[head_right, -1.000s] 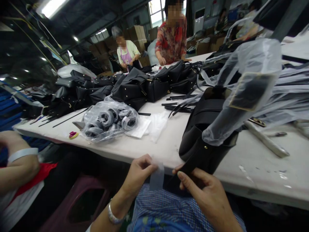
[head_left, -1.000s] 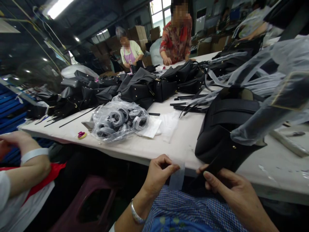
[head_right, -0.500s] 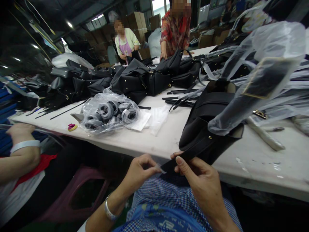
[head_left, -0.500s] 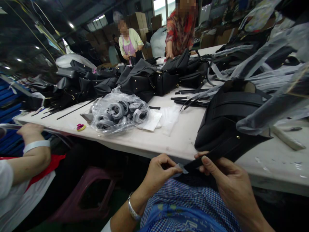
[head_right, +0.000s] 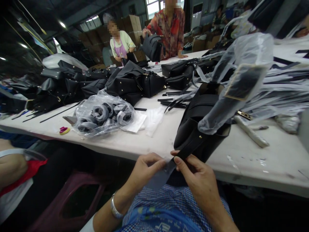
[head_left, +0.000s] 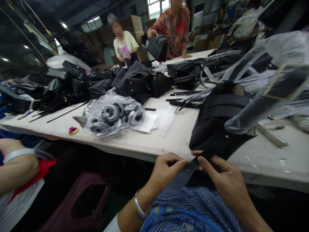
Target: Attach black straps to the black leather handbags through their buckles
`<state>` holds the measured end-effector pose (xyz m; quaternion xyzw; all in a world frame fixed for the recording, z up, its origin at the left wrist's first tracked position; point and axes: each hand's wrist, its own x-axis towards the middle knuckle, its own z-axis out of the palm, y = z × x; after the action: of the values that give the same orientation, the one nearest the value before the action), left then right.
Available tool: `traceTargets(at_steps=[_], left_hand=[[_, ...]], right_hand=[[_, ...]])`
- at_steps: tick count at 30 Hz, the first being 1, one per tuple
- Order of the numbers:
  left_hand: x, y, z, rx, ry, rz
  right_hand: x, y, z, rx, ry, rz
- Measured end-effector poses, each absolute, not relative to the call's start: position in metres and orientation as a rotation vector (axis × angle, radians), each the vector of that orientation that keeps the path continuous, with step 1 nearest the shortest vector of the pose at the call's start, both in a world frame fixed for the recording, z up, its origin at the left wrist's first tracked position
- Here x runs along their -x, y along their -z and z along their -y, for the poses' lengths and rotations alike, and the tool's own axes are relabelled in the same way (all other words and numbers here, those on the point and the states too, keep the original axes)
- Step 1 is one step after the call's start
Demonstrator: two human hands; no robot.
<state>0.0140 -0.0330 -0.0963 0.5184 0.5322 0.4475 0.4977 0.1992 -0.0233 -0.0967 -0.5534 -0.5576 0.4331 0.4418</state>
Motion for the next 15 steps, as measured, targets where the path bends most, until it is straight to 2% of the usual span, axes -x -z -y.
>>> traceTargets(at_steps=[8, 15], left_hand=[[-0.049, 0.082, 0.009, -1.152, -1.106, -1.135], [-0.064, 0.080, -0.001, -1.076, -1.153, -1.103]], right_hand=[[-0.225, 0.090, 0.027, 1.421, -0.793, 1.318], [-0.227, 0.086, 0.028, 1.424, -0.814, 1.417]])
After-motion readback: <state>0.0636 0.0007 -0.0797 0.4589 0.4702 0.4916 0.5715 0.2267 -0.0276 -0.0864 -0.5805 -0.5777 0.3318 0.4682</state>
